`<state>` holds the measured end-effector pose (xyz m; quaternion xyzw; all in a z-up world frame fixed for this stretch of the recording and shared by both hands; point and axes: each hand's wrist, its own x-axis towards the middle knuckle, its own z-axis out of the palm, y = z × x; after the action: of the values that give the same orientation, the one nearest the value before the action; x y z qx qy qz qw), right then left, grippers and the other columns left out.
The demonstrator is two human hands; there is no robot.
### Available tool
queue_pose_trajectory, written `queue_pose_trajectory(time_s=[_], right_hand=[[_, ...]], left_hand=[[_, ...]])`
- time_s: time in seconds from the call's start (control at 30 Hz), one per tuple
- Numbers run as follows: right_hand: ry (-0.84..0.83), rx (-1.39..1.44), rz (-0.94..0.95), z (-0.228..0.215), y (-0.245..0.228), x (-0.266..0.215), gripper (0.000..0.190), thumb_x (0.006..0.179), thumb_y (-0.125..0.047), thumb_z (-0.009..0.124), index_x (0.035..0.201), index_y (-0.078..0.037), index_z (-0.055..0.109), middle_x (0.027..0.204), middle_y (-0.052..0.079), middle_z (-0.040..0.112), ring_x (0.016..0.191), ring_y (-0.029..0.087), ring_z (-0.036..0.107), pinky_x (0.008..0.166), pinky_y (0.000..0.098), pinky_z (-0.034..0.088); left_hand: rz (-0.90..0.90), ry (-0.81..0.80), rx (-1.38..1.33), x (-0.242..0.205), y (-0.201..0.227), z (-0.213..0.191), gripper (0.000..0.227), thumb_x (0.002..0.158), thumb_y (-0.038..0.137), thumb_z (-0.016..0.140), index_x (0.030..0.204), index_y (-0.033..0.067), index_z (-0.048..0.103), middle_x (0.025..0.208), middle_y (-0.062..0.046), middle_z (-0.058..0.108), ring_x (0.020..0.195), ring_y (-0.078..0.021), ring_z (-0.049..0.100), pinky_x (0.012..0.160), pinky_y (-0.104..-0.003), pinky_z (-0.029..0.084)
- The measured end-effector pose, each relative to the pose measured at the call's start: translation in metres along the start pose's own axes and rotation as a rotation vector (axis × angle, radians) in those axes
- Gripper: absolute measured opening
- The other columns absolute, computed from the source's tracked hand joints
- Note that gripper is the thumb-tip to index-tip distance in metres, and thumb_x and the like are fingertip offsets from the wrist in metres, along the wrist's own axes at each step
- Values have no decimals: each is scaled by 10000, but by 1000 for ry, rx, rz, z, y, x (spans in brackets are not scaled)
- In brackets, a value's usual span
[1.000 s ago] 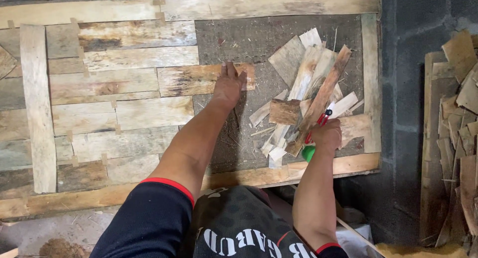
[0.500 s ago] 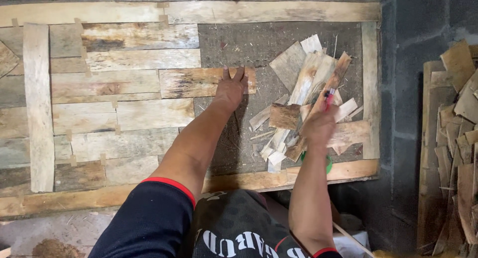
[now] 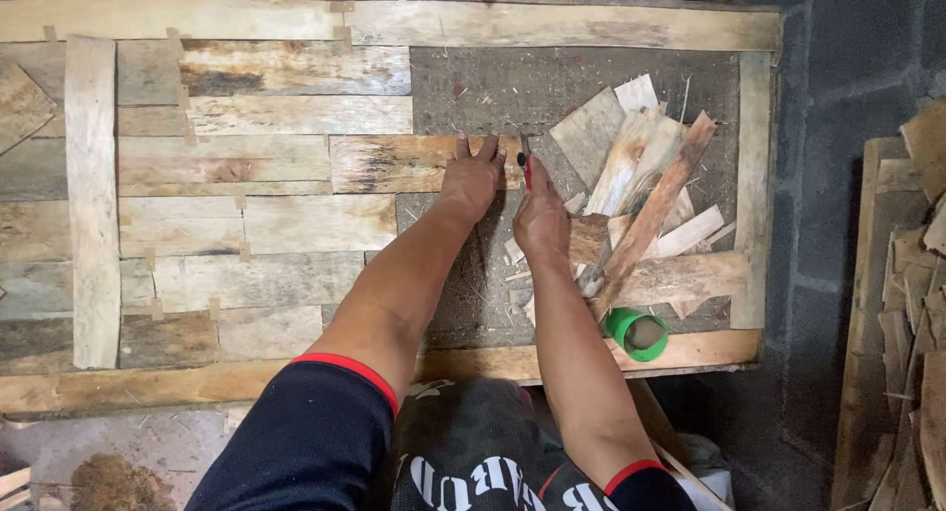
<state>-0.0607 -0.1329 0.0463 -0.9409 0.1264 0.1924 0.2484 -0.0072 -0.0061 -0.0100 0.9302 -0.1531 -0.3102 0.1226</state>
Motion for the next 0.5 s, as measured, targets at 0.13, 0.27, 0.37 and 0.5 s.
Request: queue_pose_trajectory(time_s=[0.13,0.27,0.37,0.5], right_hand=[[39,-25,-7,-1,-8,0,570,1010,-39,434,1557,-183,365,1327,262,632,1118,421,685,980,509,561],[4,-5,53,1,-8,1,567,1027,-23,405,1565,-194,355,1349,253,616,1099,406,700,958,477,587],[6,-16,41,5,-4,3,536,1047,-41,409,1561,-186,368,1346,252,621,1112,402,698,975,479,574],[43,-26,3,10,-1,5,528,1033,-35,412,1548,-148,394,1363,263,610,1135,406,687,974,475,574]], left_hand=[[-19,-44,-23,-1,3,-9,577,1035,237,538,1580,160,363,1702,-54,131,1511,-518,169,1140,-601,391],[-11,-46,-7,-1,3,-8,589,1030,251,535,1583,166,349,1703,-54,107,1504,-518,164,1150,-600,367],[-15,-41,16,0,4,-5,594,1028,223,529,1589,170,342,1704,-52,103,1503,-516,172,1143,-603,375],[-14,-30,32,0,3,-3,597,1022,182,531,1593,170,355,1712,-56,115,1504,-522,185,1142,-605,383]])
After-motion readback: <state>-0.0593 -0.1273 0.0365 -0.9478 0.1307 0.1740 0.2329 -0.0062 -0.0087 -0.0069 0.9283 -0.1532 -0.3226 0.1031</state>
